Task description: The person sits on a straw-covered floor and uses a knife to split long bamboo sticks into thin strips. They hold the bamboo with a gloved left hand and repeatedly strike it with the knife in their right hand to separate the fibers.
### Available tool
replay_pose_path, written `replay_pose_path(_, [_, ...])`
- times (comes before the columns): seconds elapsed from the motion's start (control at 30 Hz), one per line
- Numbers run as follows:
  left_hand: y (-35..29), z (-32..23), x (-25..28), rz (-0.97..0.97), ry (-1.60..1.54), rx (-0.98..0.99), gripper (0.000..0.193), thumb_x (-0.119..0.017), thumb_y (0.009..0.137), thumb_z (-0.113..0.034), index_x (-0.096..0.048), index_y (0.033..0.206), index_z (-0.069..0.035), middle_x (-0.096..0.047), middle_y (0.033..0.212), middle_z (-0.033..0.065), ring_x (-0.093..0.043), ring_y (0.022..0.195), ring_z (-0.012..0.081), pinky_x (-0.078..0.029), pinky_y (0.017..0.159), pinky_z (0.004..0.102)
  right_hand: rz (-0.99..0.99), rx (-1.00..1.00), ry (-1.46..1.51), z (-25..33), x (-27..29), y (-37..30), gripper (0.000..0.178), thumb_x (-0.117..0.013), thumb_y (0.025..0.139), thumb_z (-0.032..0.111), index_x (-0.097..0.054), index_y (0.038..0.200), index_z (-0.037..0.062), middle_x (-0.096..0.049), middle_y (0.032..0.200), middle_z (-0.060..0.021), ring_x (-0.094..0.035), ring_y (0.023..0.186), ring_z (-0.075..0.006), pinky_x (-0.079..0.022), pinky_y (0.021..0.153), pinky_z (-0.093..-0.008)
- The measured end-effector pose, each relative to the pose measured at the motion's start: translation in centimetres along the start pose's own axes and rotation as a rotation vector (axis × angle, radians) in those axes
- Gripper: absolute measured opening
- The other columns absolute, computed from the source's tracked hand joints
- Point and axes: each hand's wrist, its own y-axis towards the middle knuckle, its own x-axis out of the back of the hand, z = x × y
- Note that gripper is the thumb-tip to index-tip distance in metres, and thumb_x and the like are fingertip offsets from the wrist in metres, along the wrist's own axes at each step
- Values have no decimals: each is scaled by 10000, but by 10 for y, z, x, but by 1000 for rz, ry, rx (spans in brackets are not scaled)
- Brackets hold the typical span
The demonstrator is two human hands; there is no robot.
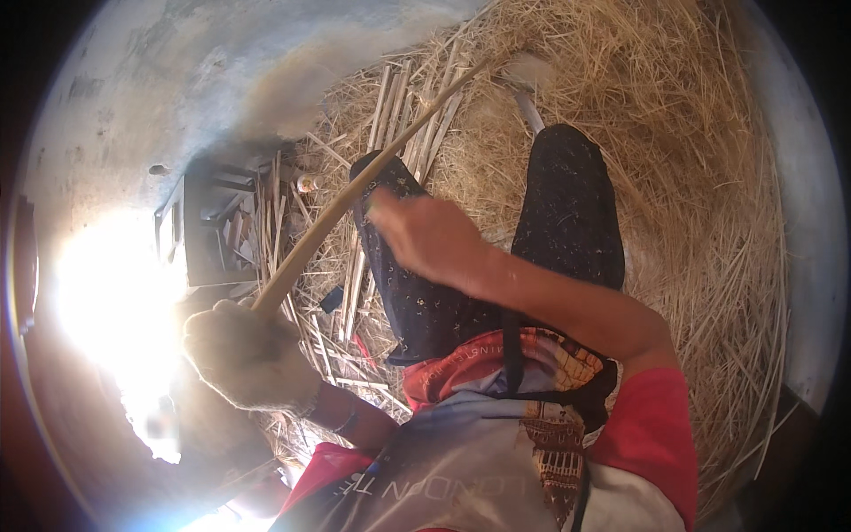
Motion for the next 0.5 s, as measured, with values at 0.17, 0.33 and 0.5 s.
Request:
replay_pose_path(0.17, [-7,-1,-11,-36,-103,-8,345,-449,959,-360,-423,795,-57,-431,558,94,-297,348,130,-300,268,262,50,-147,-8,-23,8,8,250,-511,1008,259,-517,974,10,-557,537,-200,-614,538,-419,-471,465,-500])
replay_pose_path(0.33, [-11,-1,-10,138,85,-148,362,-445,971,-367,-431,787,-55,-426,558,87,-301,363,122,-298,265,252,-5,-27,-50,-17,2,5,257,-534,1009,230,-532,997,-26,-527,523,-206,-591,485,-393,-432,436,-457])
replay_pose_path(0.5, [4,-4,-11,120,150,-110,354,-412,991,-342,-446,778,-61,-420,553,78,-309,375,115,-298,269,244,-27,-68,-119,-33,-3,22,233,-535,1007,216,-537,977,-15,-544,525,-188,-580,454,-367,-431,409,-437])
